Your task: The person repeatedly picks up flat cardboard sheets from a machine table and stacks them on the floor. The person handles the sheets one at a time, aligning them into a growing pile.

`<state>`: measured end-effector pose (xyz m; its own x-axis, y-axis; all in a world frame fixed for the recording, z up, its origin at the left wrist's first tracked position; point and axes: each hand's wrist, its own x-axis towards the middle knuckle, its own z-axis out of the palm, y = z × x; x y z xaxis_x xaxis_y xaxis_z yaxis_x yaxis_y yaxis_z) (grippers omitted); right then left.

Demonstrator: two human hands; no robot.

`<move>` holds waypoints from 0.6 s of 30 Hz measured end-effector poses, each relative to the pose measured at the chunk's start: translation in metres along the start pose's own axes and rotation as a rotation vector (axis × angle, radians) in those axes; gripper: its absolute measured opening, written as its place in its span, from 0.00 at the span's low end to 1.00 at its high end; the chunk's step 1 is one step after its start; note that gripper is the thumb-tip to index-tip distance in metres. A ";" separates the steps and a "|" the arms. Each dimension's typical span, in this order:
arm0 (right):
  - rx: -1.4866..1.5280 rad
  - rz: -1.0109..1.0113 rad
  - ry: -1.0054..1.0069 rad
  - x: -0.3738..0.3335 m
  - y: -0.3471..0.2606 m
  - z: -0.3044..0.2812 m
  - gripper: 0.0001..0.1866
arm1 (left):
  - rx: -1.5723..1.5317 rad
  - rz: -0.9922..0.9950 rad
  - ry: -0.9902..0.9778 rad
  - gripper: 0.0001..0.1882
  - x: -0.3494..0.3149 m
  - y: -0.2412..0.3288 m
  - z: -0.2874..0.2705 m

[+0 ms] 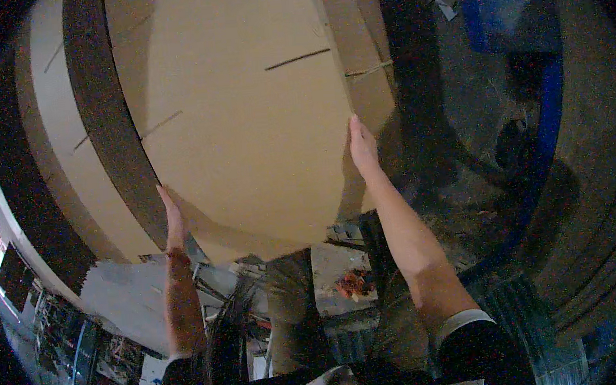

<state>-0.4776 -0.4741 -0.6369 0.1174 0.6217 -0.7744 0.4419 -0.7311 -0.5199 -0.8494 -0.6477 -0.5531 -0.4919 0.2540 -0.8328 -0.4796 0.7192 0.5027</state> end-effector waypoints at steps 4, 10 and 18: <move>-0.214 -0.065 0.020 -0.011 -0.002 -0.032 0.30 | -0.028 0.106 -0.019 0.39 -0.101 0.000 -0.003; -0.962 -0.338 0.181 -0.090 -0.023 -0.034 0.28 | 0.274 0.051 0.023 0.26 -0.283 -0.011 0.043; -0.148 -0.348 -0.263 -0.277 -0.154 -0.111 0.48 | 0.576 0.321 -0.396 0.45 -0.335 0.028 0.140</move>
<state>-0.4794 -0.5022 -0.3023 -0.2816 0.7169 -0.6378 0.5393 -0.4315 -0.7232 -0.5968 -0.6217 -0.2927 -0.1941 0.6422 -0.7416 0.1506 0.7665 0.6243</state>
